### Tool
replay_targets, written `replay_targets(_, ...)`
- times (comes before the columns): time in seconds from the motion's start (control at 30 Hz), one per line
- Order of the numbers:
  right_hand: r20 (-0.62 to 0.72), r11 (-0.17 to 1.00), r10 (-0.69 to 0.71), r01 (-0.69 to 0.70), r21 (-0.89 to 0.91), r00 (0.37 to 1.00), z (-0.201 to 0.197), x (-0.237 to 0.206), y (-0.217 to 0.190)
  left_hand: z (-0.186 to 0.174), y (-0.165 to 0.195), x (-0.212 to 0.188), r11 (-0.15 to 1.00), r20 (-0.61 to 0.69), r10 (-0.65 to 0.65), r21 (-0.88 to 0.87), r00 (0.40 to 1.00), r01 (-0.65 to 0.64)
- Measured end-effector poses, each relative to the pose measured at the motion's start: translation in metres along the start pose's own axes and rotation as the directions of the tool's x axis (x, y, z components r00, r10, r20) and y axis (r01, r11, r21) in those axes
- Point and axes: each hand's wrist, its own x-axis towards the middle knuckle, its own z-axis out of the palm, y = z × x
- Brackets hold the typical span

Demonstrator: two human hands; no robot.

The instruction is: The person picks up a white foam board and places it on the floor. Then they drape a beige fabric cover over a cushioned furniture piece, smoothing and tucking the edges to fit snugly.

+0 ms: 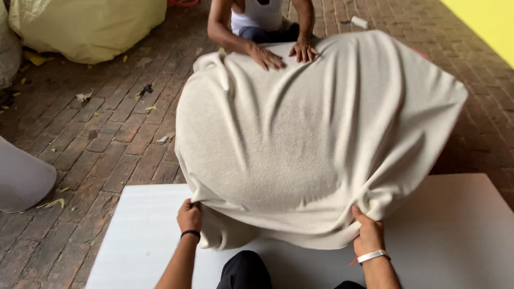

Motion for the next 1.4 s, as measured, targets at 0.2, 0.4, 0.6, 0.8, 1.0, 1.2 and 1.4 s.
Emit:
replay_targets(0.2,-0.031,0.988,-0.147,0.149,0.040,0.989,0.075,-0.035,-0.101,-0.133,0.128,-0.018,0.816,-0.229,0.566,0.295,0.792,-0.497)
replay_targets(0.4,-0.038,0.982,-0.178,0.175,-0.065,0.983,0.092,-0.069,-0.173,-0.199,0.219,-0.078,0.490,-0.131,0.854,0.528,0.504,-0.693)
replay_targets(0.6,-0.146,0.924,-0.126,0.063,-0.378,0.981,-0.012,-0.021,-0.097,-0.174,0.133,-0.160,0.625,-0.053,0.677,0.568,0.734,-0.536)
replay_targets(0.8,-0.270,0.814,-0.210,0.015,-0.580,0.940,-0.113,0.060,0.062,-0.087,0.013,-0.169,0.759,0.041,0.133,0.638,0.990,-0.129)
replay_targets(1.0,-0.242,0.856,-0.047,-0.086,-0.509,0.969,-0.101,0.105,0.148,-0.050,0.037,-0.094,0.704,0.218,-0.025,0.697,0.976,-0.137)
replay_targets(1.2,0.004,0.936,0.296,-0.290,-0.199,0.955,-0.090,0.132,0.155,0.044,0.165,-0.084,0.429,0.372,0.659,0.528,0.654,-0.733)
replay_targets(1.4,0.312,0.852,0.279,-0.384,0.356,0.908,-0.101,0.157,0.095,0.261,0.262,-0.103,0.130,0.837,0.367,0.386,0.406,-0.913)
